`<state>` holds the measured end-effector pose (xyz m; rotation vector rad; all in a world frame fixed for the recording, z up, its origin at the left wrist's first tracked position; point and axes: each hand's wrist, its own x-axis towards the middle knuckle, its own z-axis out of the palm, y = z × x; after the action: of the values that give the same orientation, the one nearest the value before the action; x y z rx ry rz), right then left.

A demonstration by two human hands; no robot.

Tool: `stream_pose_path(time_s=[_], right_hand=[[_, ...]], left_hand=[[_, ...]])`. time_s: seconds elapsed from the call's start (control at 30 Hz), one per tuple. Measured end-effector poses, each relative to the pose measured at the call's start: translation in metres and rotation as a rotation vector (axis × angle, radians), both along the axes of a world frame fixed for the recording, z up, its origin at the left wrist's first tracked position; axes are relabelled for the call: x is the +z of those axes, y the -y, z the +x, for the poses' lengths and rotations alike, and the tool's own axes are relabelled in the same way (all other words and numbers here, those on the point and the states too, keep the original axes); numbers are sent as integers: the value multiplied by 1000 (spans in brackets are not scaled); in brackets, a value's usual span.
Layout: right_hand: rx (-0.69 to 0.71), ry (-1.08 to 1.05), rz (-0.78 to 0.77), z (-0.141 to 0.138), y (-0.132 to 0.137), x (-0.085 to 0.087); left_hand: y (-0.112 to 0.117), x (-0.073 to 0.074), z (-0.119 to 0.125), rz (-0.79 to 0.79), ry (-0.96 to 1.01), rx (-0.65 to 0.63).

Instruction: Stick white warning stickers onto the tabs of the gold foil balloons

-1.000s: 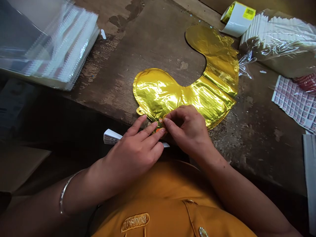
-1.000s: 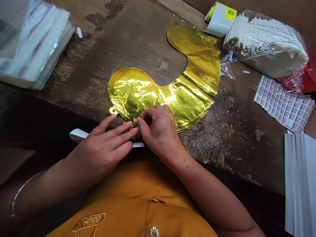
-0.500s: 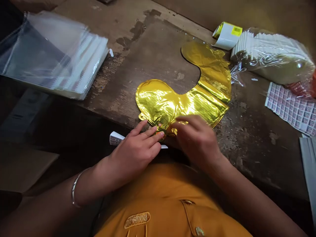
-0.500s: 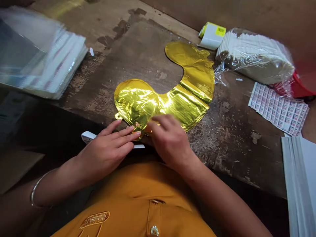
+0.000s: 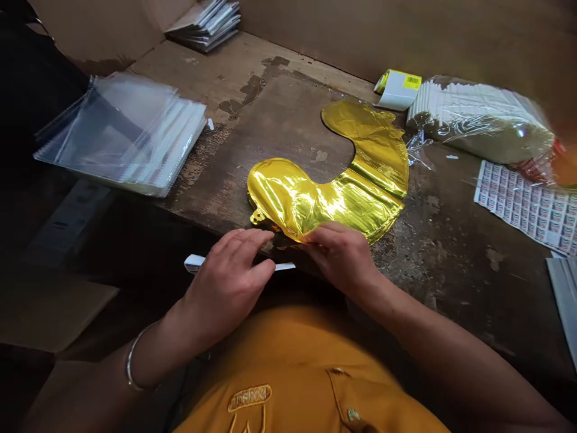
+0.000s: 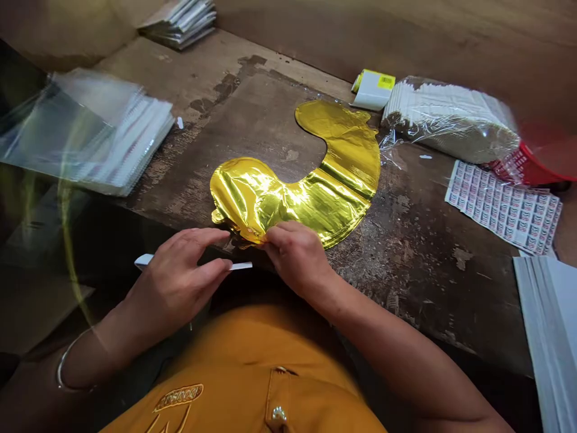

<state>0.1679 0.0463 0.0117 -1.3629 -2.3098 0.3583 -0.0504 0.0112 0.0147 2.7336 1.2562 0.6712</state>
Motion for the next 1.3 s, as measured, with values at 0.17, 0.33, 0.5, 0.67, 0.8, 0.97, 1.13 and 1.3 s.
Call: stream_pose_path(time_s=[0.17, 0.33, 0.5, 0.67, 0.8, 0.97, 1.13, 1.3], right_hand=[[94, -190, -375, 7, -22, 11], [87, -235, -426, 7, -27, 12], [-56, -434, -725, 6, -30, 11], [-5, -310, -575, 2, -37, 13], [-55, -87, -226, -1, -26, 9], [47, 36, -46, -1, 1, 9], [-111, -216, -255, 19, -31, 23], [-622, -15, -33, 91, -147, 52]], left_hand=[[-5, 2, 4, -42, 8, -22], [-6, 2, 5, -127, -20, -49], [-9, 5, 5, -139, -61, -112], [-30, 3, 9, -91, -157, -258], [-46, -3, 10, -177, -135, -398], [-47, -3, 8, -254, -131, -389], [-44, -4, 8, -206, -76, -380], [-45, -5, 7, -204, -68, -385]])
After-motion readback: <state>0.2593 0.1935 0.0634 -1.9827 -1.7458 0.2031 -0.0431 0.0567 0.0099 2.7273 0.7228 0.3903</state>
